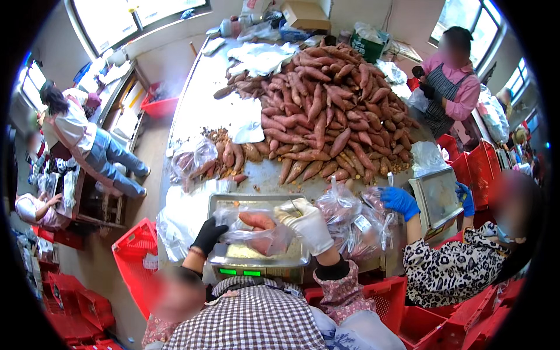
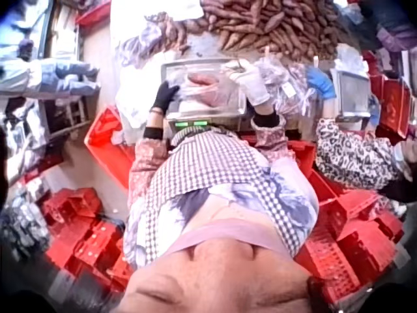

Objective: The person sorts sweet potatoes from a large pile on a table, places them into plastic bags, weighs the bags on a digital scale, and sets the filled bags aside. The person repeats this process continuously while other workers perform similar tasks nearby.

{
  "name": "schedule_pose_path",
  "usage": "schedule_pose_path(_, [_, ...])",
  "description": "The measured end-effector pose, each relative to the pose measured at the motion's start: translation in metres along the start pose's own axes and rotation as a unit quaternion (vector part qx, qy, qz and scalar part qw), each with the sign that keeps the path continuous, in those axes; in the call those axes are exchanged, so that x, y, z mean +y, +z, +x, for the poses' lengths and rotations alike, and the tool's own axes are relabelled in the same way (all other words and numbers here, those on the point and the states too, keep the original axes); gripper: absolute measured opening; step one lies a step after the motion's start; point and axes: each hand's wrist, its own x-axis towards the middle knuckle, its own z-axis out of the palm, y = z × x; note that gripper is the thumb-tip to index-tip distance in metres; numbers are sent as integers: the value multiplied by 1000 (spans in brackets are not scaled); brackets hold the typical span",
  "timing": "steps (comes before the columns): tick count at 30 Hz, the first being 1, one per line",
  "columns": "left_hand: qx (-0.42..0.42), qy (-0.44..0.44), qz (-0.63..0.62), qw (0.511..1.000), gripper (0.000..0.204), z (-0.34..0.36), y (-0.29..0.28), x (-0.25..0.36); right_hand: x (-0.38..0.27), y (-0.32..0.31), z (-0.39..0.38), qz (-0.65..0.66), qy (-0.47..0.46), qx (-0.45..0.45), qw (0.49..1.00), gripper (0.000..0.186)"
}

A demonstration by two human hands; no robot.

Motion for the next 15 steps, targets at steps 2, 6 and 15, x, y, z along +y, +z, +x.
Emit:
schedule_pose_path(2, [68, 85, -74, 991, 32, 3, -9, -14, 15, -4, -2, -31, -28, 83, 996, 22])
schedule_pose_path(6, [-12, 77, -218, 973, 11, -42, -55, 118, -39, -27, -10, 298, 138, -171, 929, 28])
schedule_pose_path(15, [107, 113, -144, 977, 10, -87, -79, 129, -41, -14, -18, 245, 152, -184, 940, 34])
